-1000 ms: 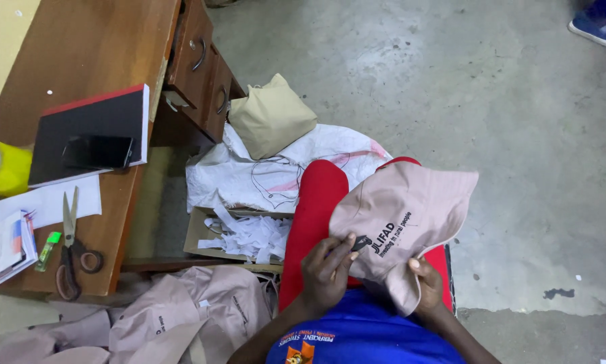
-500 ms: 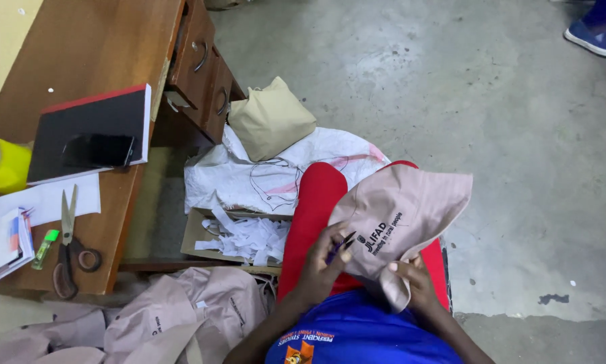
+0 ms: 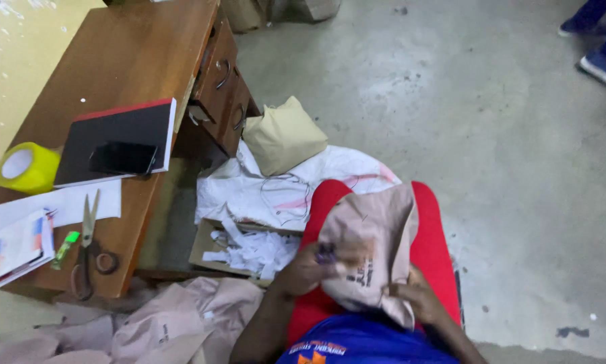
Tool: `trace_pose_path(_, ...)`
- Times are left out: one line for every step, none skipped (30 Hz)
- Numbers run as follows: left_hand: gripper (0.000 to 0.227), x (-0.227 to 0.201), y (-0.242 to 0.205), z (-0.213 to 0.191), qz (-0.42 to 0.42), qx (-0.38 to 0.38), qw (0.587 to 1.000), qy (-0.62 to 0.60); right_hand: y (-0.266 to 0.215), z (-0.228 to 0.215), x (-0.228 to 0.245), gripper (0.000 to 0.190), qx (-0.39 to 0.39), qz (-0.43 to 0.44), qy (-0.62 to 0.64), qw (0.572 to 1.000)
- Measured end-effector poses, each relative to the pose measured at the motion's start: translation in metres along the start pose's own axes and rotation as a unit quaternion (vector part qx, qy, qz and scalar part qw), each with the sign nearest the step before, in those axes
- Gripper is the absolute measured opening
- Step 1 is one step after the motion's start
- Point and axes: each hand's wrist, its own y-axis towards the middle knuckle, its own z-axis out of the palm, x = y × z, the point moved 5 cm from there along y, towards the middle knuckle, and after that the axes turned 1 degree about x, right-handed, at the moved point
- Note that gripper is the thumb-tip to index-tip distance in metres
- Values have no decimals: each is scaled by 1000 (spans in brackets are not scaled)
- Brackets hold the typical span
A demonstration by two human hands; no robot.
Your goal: Trim excess threads and remove paper inserts from bucket hats using scissors
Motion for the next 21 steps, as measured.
trace_pose_path(43, 4, 1, 6, -11, -11, 1000, -6, -6, 8, 4, 71, 1, 16, 5, 1000)
trace_pose_path(37, 17, -2, 5, -110, -67, 989, 66, -11, 18, 10, 61, 4, -7, -34, 999)
trace_pose_path(34, 28, 6, -2, -191, -125, 964, 138, -1, 21, 32, 50, 18, -40, -87, 995)
trace_pose_path(34, 41, 3, -15, -185, -139, 964, 134, -9, 30, 38, 50, 29, -35, -97, 994)
trace_pose_path(44, 23, -1, -44, -22, -304, 867, 393, -13, 37, 43, 61, -9, -10, -63, 998)
trace_pose_path(74, 6, -12, -53, 141, -429, 658, 603, -18, 45, 48, 71, -48, 16, -28, 998)
trace_pose_path(74, -4, -21, -58, 142, -438, 647, 608, -15, 31, 44, 71, -34, 16, -31, 999)
trace_pose_path(53, -11, -34, -71, 129, -479, 715, 492, -12, 13, 42, 57, -53, 3, -84, 995)
trace_pose_path(49, -20, -56, -81, 110, -512, 766, 374, -10, 3, 31, 44, -67, -5, -129, 989)
trace_pose_path(49, -31, -64, -94, 106, -522, 753, 387, -10, 9, 36, 44, -47, 0, -124, 991)
trace_pose_path(52, -35, -78, -101, 59, -540, 721, 430, -13, 8, 48, 24, -74, -48, -188, 978)
trace_pose_path(56, -38, -94, -109, 9, -555, 686, 470, -17, 7, 60, 39, -100, -98, -248, 959)
trace_pose_path(56, -31, -117, -138, 7, -574, 672, 468, -16, 1, 59, 39, -78, -95, -256, 959)
trace_pose_path(59, -25, -147, -166, -59, -636, 559, 529, -16, -11, 64, 26, -125, -115, -286, 943)
trace_pose_path(64, -24, -167, -200, -117, -672, 444, 581, -18, -21, 68, 31, -186, -143, -306, 923)
trace_pose_path(64, -28, -193, -224, -114, -678, 438, 580, -17, -4, 92, 31, -179, -148, -307, 923)
trace_pose_path(51, -35, -218, -244, -123, -704, 339, 611, -26, 12, 112, 47, -187, -127, -389, 893)
trace_pose_path(40, -41, -240, -264, -129, -724, 236, 636, -33, 26, 131, 70, -194, -104, -466, 857)
trace_pose_path(40, -59, -249, -266, -125, -719, 245, 638, -27, 29, 137, 70, -204, -103, -463, 856)
trace_pose_path(27, -79, -255, -266, -111, -698, 220, 672, -17, 41, 142, 80, -130, -125, -567, 804)
trace_pose_path(16, -95, -259, -267, -95, -674, 199, 705, -13, 50, 143, 92, -58, -138, -659, 737)
